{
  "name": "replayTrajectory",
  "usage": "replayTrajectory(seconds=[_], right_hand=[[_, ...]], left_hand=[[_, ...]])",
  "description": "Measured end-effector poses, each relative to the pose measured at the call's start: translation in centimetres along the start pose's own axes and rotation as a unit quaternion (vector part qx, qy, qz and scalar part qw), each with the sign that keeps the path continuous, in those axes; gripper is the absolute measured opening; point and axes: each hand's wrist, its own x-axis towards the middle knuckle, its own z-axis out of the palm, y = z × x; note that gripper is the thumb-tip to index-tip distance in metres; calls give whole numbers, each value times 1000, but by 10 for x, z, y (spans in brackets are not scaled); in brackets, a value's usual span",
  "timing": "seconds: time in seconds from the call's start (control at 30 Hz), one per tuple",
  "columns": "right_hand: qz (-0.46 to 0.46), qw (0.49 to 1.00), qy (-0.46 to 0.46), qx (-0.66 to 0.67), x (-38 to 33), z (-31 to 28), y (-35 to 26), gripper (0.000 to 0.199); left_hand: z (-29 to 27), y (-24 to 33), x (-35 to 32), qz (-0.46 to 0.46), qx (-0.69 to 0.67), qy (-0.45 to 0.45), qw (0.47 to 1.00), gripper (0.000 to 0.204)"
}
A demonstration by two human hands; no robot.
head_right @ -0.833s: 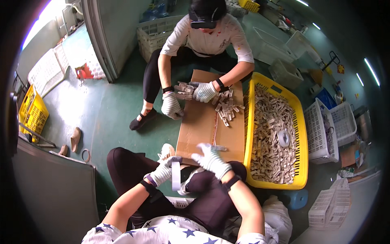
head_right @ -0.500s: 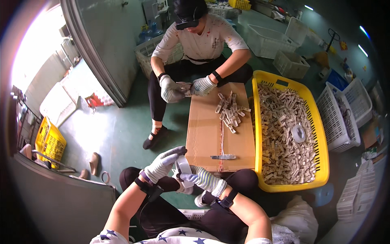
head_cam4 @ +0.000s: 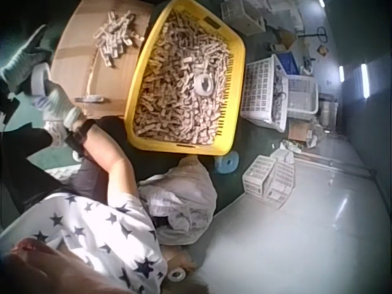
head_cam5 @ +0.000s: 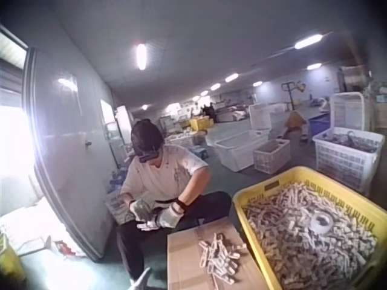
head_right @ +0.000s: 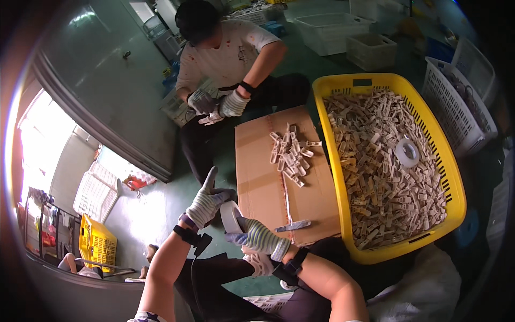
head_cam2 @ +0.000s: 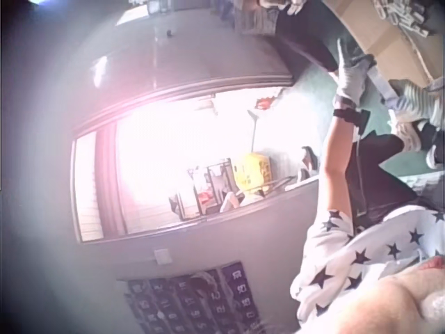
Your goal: Sorting wooden clothespins and bundling them into groups on a cardboard box.
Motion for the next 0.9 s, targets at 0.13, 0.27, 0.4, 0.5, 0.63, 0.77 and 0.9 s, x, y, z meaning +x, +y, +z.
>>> replayTrajectory(seconds=[0.13, 0.27, 0.4, 0.5, 0.63, 0.77, 0.9], right_hand=[[-45, 997, 53, -22, 10, -7, 3, 38], [-37, 997, 62, -30, -3, -7, -15, 37], [-103, 991, -52, -73, -39, 29, -27, 46], [-111, 969, -60, -213, -57, 32, 3, 46], [-110, 979, -50, -165, -52, 23, -11, 53], [-152, 972, -35, -174, -47, 18, -5, 49], [-153, 974, -38, -161, -44, 22, -11, 46]], left_hand=[[8, -1, 30, -20, -17, 33, 999, 95], [11, -2, 76, -42, -87, 120, 988, 96], [-49, -16, 127, -32, -91, 250, 963, 93], [-49, -12, 152, -42, -52, 250, 966, 96], [-37, -9, 159, -116, 17, 231, 966, 100], [-51, -7, 166, -176, 57, 260, 948, 72], [-93, -11, 182, -177, 68, 286, 939, 29]])
